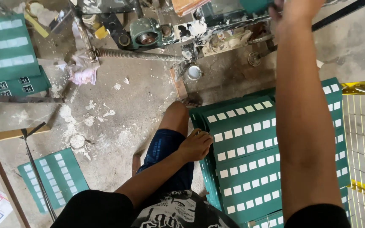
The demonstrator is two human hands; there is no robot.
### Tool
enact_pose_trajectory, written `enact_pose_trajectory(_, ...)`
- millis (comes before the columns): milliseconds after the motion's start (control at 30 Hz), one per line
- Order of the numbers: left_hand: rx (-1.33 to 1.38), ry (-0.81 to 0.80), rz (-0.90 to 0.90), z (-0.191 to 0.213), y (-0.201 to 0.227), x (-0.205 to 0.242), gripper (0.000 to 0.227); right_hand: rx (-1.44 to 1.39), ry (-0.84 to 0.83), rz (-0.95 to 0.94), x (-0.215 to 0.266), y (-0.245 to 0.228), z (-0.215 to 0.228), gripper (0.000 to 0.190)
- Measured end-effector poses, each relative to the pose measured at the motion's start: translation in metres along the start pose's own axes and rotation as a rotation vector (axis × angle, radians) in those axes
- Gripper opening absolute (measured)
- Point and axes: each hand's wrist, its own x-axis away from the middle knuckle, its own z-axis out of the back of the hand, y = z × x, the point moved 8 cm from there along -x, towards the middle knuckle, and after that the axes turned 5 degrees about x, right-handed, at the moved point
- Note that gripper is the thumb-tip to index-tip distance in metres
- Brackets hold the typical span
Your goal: The person sits on the floor and assembles green trays with white square patterns. They place the trays on a metal rack, align them, and secure them with rubber bands. The person handles the trays and rubber bands by hand.
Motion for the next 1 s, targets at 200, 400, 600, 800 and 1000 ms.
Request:
enact_pose_trajectory(200, 0.06, -0.027, 0.029, 0.003, -0.003, 0.001, 0.032, 0.178, 0.218, -0.112, 0.132, 0.083, 0.214, 0.021)
enact_pose_trajectory(400, 0.167, -0.018, -0.028, 0.003, 0.0, 0.005, 0.023, 0.402, 0.584, -0.509, 0.376, 0.226, 0.537, 0.049)
enact_pose_trajectory(600, 0.237, -0.065, -0.113, -0.009, 0.02, 0.011, 0.022, 0.952, 0.907, -0.839, 0.705, 0.276, 0.76, 0.033)
enact_pose_trajectory(800, 0.096, -0.18, -0.144, -0.037, 0.047, 0.012, 0.025, 0.723, 1.066, -0.793, 0.958, 0.305, 0.758, 0.05)
enact_pose_trajectory(1000, -0.012, -0.2, -0.192, -0.042, 0.058, 0.019, 0.024, 0.12, 1.032, -0.471, 0.996, 0.367, 0.709, 0.036)
